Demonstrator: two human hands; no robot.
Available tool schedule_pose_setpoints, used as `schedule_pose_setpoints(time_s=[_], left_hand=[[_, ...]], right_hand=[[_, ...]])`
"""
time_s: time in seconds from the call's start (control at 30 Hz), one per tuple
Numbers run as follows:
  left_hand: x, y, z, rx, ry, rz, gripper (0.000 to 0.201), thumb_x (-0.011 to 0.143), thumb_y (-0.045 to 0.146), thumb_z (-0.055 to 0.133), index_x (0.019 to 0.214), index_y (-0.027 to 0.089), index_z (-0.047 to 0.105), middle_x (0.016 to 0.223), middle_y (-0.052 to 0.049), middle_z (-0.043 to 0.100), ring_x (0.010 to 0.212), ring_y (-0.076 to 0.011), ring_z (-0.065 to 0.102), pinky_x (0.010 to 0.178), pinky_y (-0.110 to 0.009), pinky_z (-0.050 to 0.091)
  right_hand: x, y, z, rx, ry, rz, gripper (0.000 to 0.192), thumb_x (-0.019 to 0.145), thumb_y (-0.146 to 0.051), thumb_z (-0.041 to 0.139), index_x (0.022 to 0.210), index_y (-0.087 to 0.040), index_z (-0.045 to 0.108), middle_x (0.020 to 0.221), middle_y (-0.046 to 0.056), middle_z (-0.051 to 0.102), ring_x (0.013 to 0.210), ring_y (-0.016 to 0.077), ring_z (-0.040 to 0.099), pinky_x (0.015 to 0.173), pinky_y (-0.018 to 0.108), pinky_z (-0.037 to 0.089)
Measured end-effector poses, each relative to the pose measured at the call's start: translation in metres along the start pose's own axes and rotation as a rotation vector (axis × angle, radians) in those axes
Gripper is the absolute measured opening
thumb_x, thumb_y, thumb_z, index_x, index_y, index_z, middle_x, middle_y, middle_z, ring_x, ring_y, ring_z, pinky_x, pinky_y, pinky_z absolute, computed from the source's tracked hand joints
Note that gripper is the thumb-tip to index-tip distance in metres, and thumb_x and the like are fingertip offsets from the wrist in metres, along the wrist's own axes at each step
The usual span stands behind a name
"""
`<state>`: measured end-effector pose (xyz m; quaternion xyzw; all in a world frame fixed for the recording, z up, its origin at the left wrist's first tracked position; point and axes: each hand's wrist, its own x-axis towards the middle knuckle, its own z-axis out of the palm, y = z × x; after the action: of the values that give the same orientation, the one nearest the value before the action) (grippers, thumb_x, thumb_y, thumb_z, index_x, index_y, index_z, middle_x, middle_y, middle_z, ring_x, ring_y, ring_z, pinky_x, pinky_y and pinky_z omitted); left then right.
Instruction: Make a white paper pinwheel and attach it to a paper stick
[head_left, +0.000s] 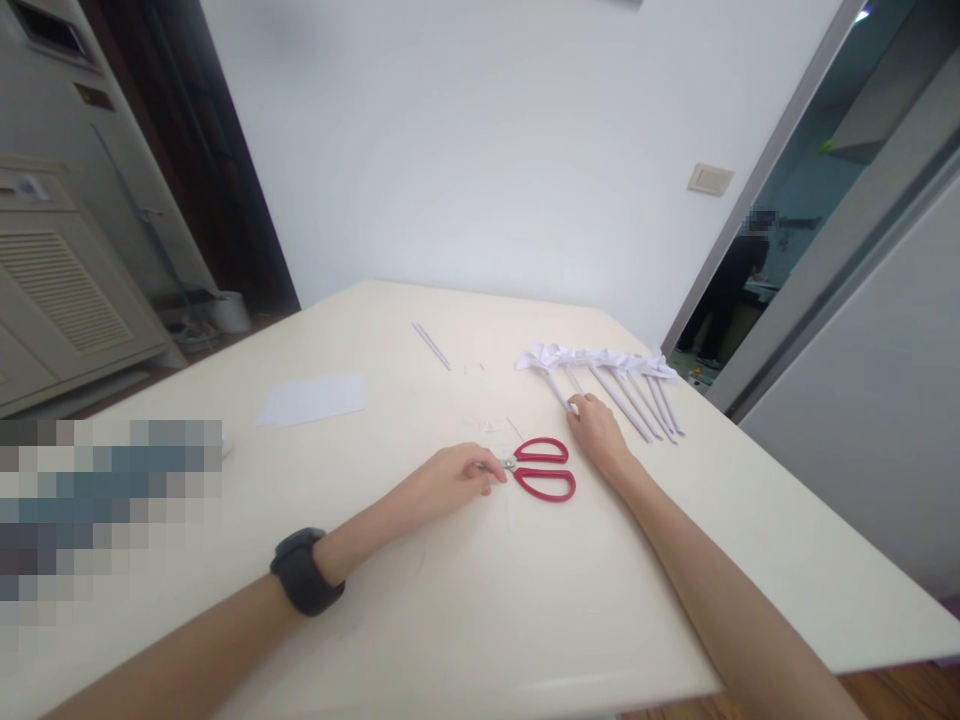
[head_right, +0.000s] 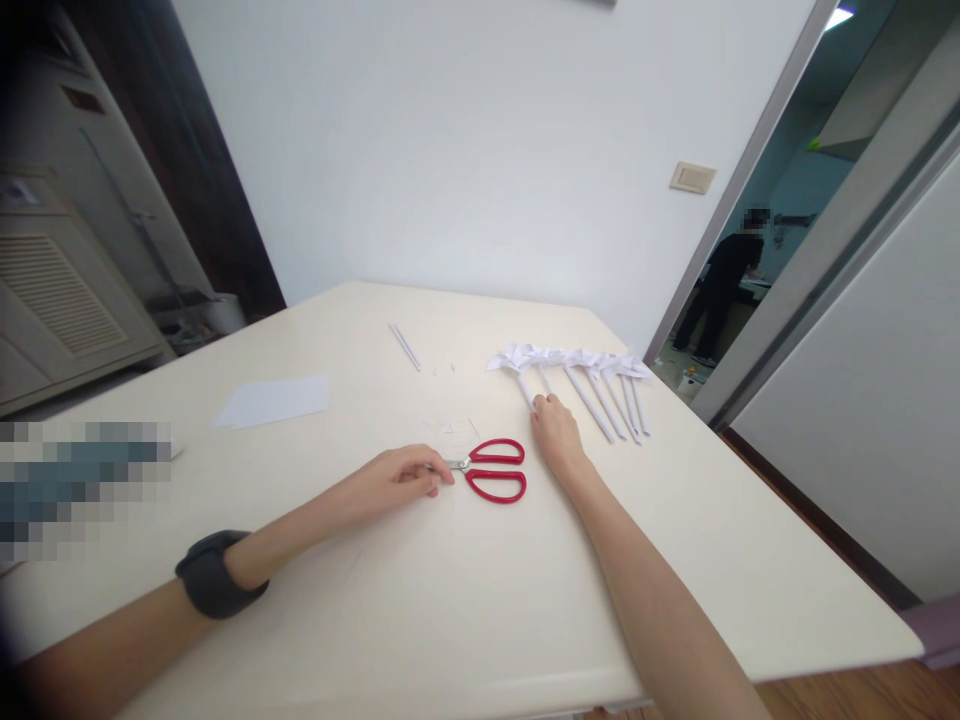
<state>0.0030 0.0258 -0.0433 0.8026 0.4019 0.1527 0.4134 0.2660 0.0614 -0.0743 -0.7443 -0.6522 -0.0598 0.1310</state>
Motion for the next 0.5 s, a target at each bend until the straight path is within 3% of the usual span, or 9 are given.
schedule_pose_setpoints(time_s=[0.3, 0.5], left_hand=[[0.003, -0.009, 0.003, -0.021, 0.026, 0.053, 0.026, 0.076, 0.02, 0.044, 0.089, 0.019, 0.067, 0.08, -0.002, 0.063, 0.074, -0.0155, 0.057, 0.063, -0.023, 0.04], [0.003, -0.009, 0.002, -0.013, 0.018, 0.04, 0.027, 0.076, 0.021, 0.043, 0.09, 0.02, 0.066, 0.078, -0.001, 0.063, 0.07, -0.015, 0.056, 0.06, -0.023, 0.039]], right_hand=[[0.009, 0.009, 0.009, -0.028, 0.062, 0.063, 0.025, 0.091, -0.017, 0.038, 0.108, -0.017, 0.056, 0.103, 0.01, 0.058, 0.089, 0.0203, 0.058, 0.072, 0.027, 0.039], [0.011, 0.019, 0.0, -0.04, 0.123, 0.095, 0.031, 0.093, -0.032, 0.037, 0.113, -0.018, 0.057, 0.107, 0.01, 0.058, 0.091, 0.0205, 0.058, 0.075, 0.029, 0.041]])
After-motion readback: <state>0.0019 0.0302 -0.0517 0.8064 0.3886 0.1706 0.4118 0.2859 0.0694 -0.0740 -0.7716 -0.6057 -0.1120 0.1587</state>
